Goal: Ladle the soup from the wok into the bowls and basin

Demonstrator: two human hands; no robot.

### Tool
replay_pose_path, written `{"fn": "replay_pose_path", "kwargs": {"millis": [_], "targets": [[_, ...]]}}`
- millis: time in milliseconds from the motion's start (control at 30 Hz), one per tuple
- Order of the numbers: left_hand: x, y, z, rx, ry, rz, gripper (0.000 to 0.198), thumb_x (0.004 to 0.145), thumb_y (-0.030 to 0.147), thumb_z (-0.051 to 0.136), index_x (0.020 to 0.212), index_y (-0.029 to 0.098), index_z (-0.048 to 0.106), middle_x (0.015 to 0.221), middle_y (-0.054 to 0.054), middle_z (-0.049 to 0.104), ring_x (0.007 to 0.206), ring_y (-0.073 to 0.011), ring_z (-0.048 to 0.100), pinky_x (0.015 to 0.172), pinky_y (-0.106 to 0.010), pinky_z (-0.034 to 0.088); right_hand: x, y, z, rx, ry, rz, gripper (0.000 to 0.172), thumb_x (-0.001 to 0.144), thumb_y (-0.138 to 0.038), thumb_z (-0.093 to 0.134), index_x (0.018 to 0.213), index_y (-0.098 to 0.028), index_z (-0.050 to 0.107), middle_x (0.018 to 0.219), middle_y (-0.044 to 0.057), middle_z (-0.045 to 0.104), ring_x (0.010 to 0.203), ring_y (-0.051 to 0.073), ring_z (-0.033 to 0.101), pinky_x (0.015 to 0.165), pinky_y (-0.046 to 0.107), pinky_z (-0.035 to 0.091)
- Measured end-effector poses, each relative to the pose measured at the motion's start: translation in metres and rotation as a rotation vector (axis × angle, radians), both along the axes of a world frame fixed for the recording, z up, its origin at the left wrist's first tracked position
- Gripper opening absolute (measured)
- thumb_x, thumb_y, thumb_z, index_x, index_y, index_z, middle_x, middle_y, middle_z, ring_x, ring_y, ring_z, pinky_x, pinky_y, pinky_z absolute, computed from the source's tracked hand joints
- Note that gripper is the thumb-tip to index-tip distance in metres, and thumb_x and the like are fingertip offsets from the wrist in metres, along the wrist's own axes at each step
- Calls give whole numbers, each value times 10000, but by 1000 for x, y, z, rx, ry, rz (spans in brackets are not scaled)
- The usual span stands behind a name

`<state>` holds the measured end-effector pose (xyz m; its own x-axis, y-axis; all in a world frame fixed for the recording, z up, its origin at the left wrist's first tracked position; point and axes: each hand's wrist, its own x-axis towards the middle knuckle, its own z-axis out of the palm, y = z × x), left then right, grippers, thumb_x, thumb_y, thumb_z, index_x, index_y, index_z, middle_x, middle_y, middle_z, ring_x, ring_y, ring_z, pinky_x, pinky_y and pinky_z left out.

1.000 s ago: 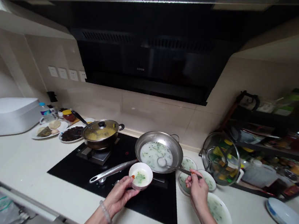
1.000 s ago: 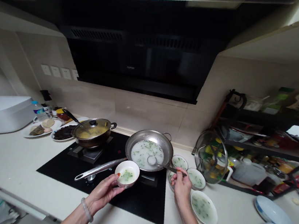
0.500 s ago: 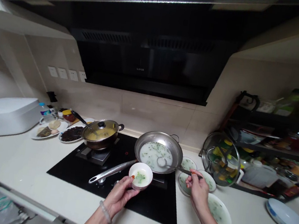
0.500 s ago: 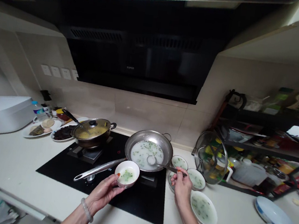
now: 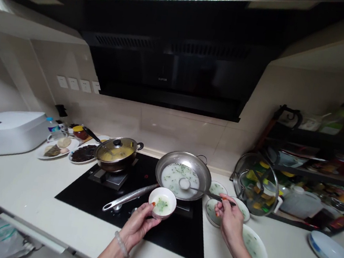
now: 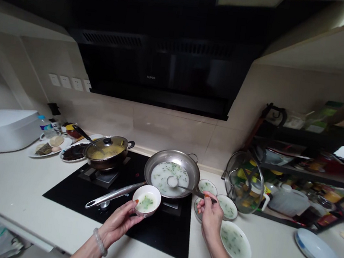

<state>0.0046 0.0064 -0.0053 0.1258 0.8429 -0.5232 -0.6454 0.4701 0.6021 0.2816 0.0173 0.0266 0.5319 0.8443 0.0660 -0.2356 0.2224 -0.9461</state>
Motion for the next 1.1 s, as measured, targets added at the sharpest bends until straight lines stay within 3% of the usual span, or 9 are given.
{"fn": "replay_pose_path", "kwargs": {"millis": [233, 400, 733, 867, 1100], "targets": [[0, 1, 0, -3, -10, 3, 78, 814, 116, 575, 843, 125, 503, 688, -70, 638, 630, -200, 681, 591, -310, 587, -12, -20, 27, 25, 69, 108, 344, 688, -410, 703, 913, -181, 579, 505, -36, 532, 469, 113, 481, 402, 196, 354], [0, 0, 0, 1, -14, 6, 76, 813, 111, 575, 824, 129, 502, 673, -57, 634, 605, -180, 673, 594, -309, 587, -18, -36, 33, 4, 32, 210, 308, 759, -409, 654, 966, -192, 581, 539, -30, 524, 507, 124, 495, 422, 209, 366], [1, -1, 2, 5, -21, 21, 92, 806, 118, 591, 843, 131, 508, 669, -56, 636, 588, -170, 668, 602, -315, 589, -30, -61, 37, 23, -390, 328, 368, 763, -518, 592, 939, -202, 659, 561, 13, 551, 482, 157, 516, 435, 280, 435], [0, -2, 2, 5, -22, 22, 89, 804, 118, 596, 818, 129, 509, 633, -37, 620, 578, -165, 664, 611, -321, 591, -27, -66, 34, 88, -499, 363, 311, 766, -467, 607, 926, -214, 694, 657, 49, 587, 520, 174, 538, 457, 304, 450], [-1, -3, -1, 31, -21, -6, 104, 789, 122, 614, 811, 128, 513, 664, -51, 634, 616, -179, 676, 624, -311, 592, -15, -44, 25, 100, -423, 208, 290, 809, -429, 569, 1004, -224, 632, 639, 22, 576, 551, 170, 536, 486, 286, 443]]}}
